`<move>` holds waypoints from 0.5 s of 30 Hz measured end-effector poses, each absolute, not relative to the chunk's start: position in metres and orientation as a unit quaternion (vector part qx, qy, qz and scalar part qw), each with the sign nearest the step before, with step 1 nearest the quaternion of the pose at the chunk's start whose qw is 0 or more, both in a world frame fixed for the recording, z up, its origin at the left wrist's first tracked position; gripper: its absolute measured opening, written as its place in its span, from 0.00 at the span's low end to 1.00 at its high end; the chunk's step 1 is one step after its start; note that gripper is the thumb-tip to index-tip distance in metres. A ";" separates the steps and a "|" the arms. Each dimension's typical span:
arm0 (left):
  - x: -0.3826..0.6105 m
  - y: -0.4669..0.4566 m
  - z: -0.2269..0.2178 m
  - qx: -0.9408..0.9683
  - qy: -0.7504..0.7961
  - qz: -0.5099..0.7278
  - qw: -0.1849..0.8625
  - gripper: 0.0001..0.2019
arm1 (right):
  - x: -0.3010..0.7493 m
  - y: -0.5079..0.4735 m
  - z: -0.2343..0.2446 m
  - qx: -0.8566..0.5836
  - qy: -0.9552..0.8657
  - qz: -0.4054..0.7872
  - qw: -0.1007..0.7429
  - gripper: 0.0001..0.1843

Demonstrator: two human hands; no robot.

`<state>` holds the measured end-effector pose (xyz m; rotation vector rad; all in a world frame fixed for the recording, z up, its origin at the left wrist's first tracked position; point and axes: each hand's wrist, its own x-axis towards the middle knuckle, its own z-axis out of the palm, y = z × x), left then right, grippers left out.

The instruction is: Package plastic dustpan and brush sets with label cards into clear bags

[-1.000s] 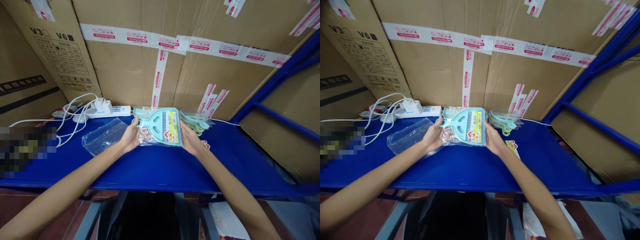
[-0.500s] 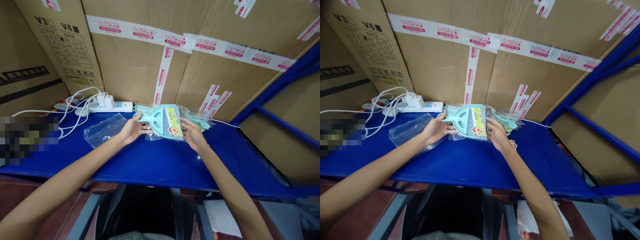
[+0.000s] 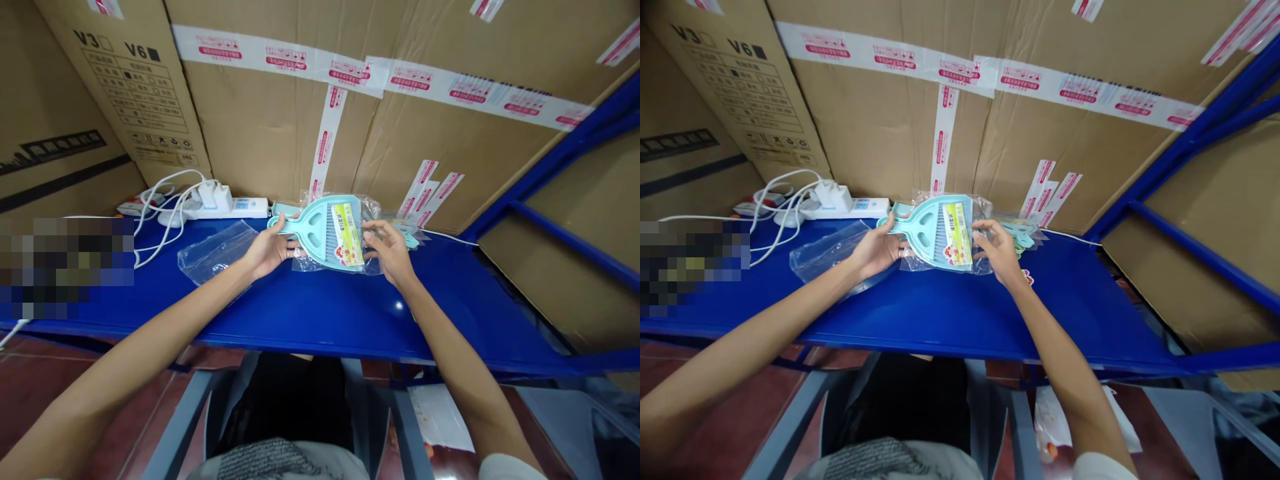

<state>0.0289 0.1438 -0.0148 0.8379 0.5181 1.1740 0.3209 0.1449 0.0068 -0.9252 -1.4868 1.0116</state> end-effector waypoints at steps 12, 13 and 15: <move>0.033 0.141 -0.019 0.382 0.247 0.517 0.725 0.23 | 0.321 0.139 0.013 -0.407 -0.610 0.420 0.535 0.21; 0.034 0.141 -0.020 0.386 0.248 0.515 0.724 0.23 | 0.321 0.140 0.012 -0.411 -0.610 0.415 0.535 0.21; 0.035 0.140 -0.020 0.392 0.248 0.510 0.725 0.23 | 0.321 0.140 0.010 -0.414 -0.614 0.397 0.542 0.20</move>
